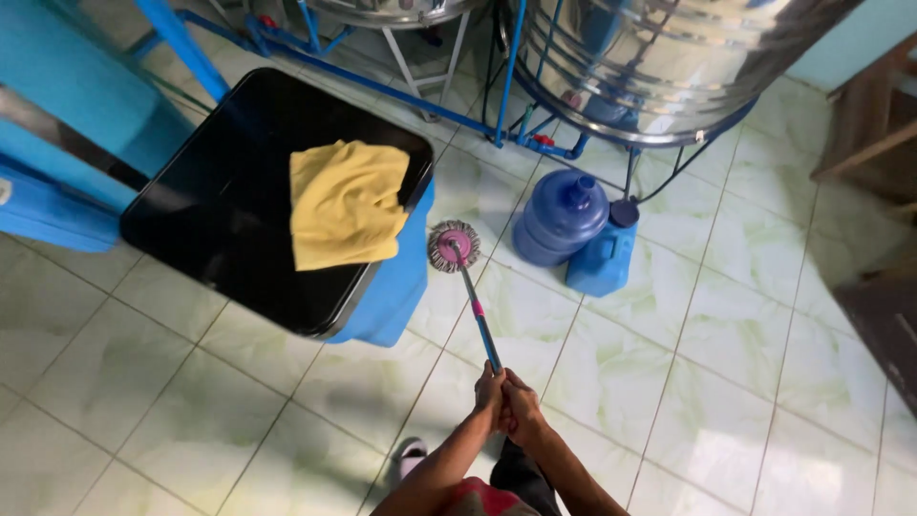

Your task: Mopping the tiled floor in a water filtration and bottling facility.

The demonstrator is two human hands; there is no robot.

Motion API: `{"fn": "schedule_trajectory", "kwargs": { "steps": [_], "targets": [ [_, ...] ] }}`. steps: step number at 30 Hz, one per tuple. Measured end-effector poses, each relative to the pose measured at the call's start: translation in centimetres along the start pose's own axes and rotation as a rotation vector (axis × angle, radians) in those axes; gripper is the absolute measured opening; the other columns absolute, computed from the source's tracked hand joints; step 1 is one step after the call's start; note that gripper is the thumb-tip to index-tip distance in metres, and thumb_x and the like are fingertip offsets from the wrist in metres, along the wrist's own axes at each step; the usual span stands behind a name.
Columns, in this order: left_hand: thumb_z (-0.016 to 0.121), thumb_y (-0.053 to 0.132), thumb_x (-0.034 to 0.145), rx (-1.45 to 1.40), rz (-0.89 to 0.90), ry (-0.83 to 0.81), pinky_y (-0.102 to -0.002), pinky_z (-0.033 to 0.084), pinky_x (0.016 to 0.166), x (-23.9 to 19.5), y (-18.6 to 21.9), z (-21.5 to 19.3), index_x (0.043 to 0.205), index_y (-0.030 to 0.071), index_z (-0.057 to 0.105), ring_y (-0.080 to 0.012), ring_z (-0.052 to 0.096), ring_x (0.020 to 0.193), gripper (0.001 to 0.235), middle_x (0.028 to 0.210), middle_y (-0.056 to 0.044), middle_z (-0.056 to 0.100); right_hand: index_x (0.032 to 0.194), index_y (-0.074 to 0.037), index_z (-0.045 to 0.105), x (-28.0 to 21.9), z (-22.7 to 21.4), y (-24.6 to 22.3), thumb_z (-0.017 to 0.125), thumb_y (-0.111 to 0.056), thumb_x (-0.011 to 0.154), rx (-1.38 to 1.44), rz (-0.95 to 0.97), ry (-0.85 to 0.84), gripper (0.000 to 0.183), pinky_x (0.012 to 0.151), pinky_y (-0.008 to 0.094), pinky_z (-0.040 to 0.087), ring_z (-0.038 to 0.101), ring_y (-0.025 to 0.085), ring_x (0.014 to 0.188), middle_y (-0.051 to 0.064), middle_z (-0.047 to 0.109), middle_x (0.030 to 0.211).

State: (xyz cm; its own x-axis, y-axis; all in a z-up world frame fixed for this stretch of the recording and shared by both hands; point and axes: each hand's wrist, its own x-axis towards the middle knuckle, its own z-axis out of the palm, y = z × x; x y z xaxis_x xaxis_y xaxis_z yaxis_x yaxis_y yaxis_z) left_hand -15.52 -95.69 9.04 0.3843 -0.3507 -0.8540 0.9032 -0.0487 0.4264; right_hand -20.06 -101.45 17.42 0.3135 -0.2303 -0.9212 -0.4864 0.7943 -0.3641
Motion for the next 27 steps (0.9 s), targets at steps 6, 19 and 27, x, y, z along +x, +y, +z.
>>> {"fn": "schedule_trajectory", "kwargs": {
  "steps": [6,19,27],
  "targets": [
    [0.058,0.029,0.102,-0.273,0.165,0.034,-0.039,0.055,0.086,10.2,-3.8,9.1,0.156,0.023,0.036,-0.0223,0.064,0.102,0.059,0.120,-0.010,0.066,0.142,-0.028,0.063,3.2,-4.8,-10.0,0.055,-0.026,0.103,-0.188,-0.031,-0.042,0.040,0.036,0.030,0.034,0.040,0.013,0.042,0.001,0.052,0.062],
    [0.058,0.036,0.103,-0.297,0.207,0.169,-0.040,0.054,0.089,16.6,8.9,16.9,0.161,0.022,0.035,-0.0248,0.062,0.110,0.064,0.131,-0.013,0.063,0.128,-0.014,0.069,11.6,-1.7,-24.8,0.058,-0.020,0.102,-0.307,-0.090,-0.251,0.029,0.036,0.032,0.038,0.051,0.015,0.046,0.004,0.060,0.069],
    [0.053,0.039,0.103,-0.518,0.183,0.124,-0.037,0.055,0.070,23.2,18.1,20.0,0.152,0.025,0.041,-0.0208,0.063,0.093,0.052,0.112,-0.005,0.063,0.132,-0.021,0.068,17.4,5.0,-34.6,0.055,-0.020,0.102,-0.399,-0.057,-0.251,0.032,0.030,0.033,0.035,0.045,0.016,0.037,0.004,0.056,0.062]
  ]
}}
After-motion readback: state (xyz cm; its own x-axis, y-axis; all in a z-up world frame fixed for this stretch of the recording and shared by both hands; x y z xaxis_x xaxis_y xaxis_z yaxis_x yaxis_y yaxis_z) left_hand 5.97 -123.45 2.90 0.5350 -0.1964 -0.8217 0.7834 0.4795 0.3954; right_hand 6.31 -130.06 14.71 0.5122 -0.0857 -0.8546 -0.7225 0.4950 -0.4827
